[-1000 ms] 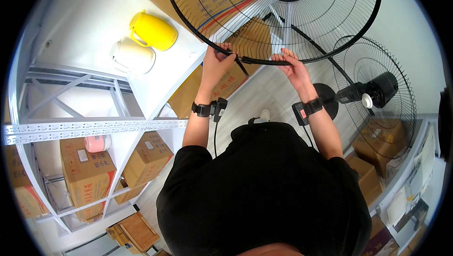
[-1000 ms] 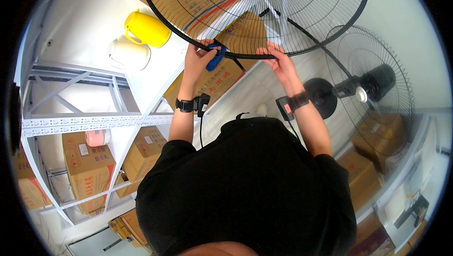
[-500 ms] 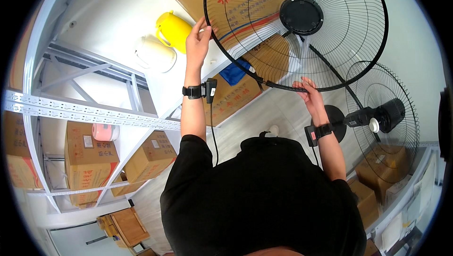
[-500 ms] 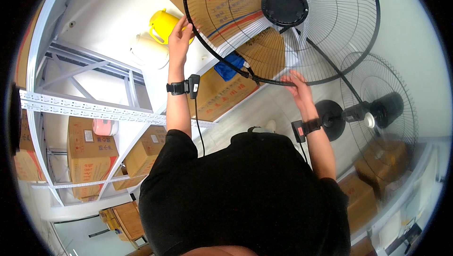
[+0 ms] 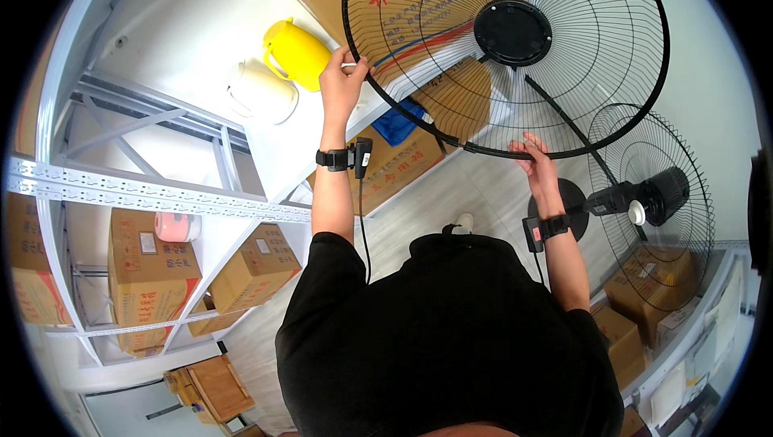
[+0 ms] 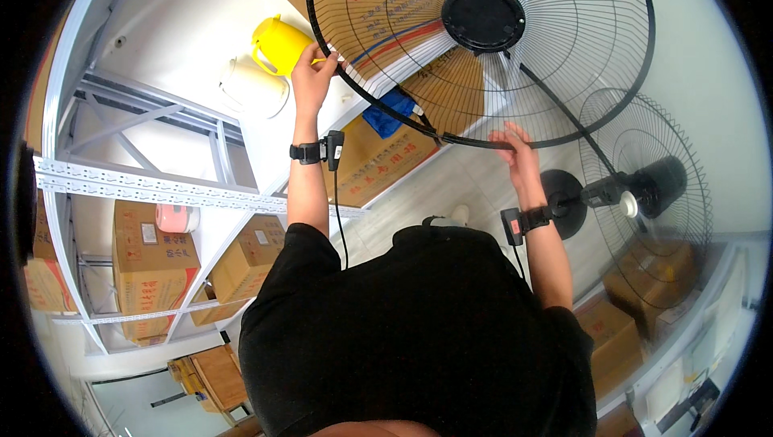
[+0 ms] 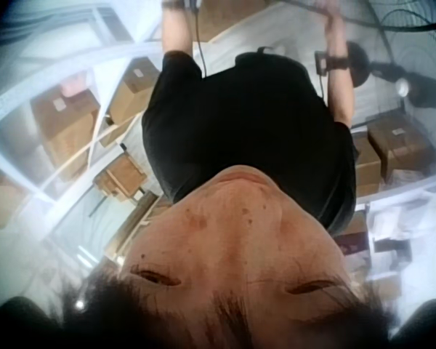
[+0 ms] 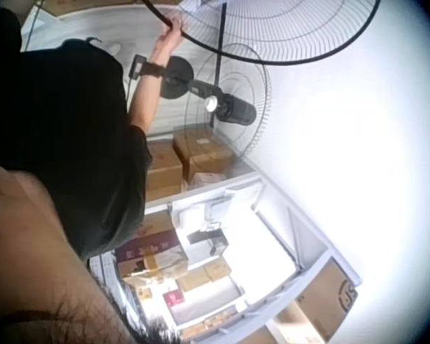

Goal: The person assembles a standing fan by attaching the front grille to the fan head. They then use a screwdriver to tighten the screw securing the grille in place.

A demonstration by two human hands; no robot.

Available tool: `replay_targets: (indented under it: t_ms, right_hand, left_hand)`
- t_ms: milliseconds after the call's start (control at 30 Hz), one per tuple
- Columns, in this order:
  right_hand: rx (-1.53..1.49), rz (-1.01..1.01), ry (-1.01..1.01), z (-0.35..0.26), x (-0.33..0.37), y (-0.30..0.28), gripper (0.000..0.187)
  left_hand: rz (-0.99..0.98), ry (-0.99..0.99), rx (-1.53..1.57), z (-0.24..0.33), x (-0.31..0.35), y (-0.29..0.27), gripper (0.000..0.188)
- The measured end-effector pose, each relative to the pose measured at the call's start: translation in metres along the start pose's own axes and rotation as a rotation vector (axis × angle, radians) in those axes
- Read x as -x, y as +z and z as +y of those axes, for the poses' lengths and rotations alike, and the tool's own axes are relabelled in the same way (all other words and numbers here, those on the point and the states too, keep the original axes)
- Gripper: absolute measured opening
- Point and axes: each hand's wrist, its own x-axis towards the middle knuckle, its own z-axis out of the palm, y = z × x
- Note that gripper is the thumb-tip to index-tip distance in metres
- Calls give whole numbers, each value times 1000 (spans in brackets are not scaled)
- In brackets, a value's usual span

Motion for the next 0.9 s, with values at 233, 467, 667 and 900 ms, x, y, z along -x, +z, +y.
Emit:
replay_targets:
  t_ms: [233, 467, 667, 900]
  right_hand:
    - [-28, 5, 36, -1, 2, -6, 35]
    - [-19, 25, 22, 1, 0, -9, 36]
    - [-20, 62, -13, 0, -3, -8, 37]
    - [-28, 87, -82, -4, 4, -10, 34]
  left_hand:
    - [-29, -23, 20, 18, 2, 0, 19]
    - [0, -77, -158, 38, -1, 5, 19]
    - [41, -43, -176, 24, -4, 11, 22]
    - [-17, -56, 9, 7, -2, 15, 25]
